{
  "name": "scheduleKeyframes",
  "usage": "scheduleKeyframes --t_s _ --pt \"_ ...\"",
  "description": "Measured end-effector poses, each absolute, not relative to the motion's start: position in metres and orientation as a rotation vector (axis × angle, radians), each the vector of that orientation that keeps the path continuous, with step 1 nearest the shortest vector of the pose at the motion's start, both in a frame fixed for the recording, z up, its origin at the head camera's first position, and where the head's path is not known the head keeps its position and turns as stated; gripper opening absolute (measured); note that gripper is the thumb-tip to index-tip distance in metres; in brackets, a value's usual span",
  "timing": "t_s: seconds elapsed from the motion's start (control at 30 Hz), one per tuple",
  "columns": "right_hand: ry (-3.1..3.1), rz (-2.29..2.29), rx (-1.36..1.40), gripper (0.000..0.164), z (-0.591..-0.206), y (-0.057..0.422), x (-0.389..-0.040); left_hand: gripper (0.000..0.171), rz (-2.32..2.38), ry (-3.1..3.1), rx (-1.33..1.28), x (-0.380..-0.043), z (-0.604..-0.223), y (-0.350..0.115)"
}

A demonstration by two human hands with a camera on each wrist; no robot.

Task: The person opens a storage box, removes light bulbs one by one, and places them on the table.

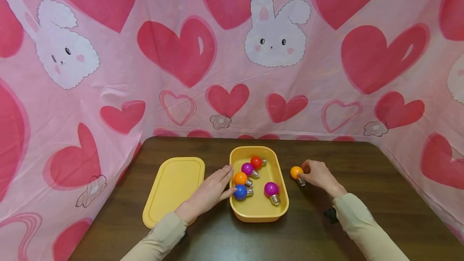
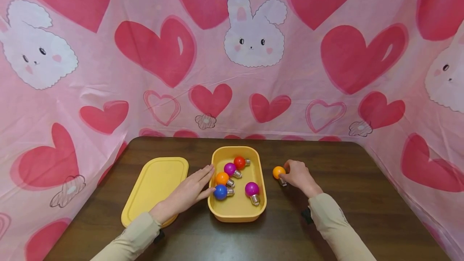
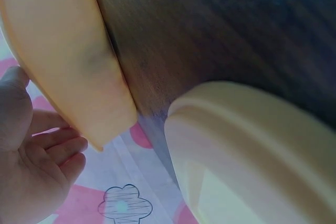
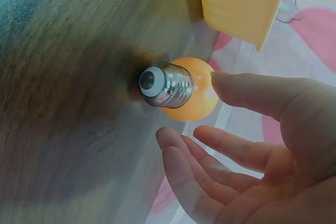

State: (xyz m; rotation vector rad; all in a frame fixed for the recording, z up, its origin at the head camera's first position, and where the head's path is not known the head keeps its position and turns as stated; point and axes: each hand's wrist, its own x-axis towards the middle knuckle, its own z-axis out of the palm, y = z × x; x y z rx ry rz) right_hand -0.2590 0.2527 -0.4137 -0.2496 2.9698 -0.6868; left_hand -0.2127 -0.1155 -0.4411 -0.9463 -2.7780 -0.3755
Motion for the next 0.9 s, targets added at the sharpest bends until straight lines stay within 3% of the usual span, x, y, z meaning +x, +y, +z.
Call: scheduleKeyframes --t_s 0.9 --pt "3.066 -0.654 -0.386 0.044 -0.387 0.242 -0.246 0.065 -0.383 -2.719 -0.965 -0.214 -0.443 -0.116"
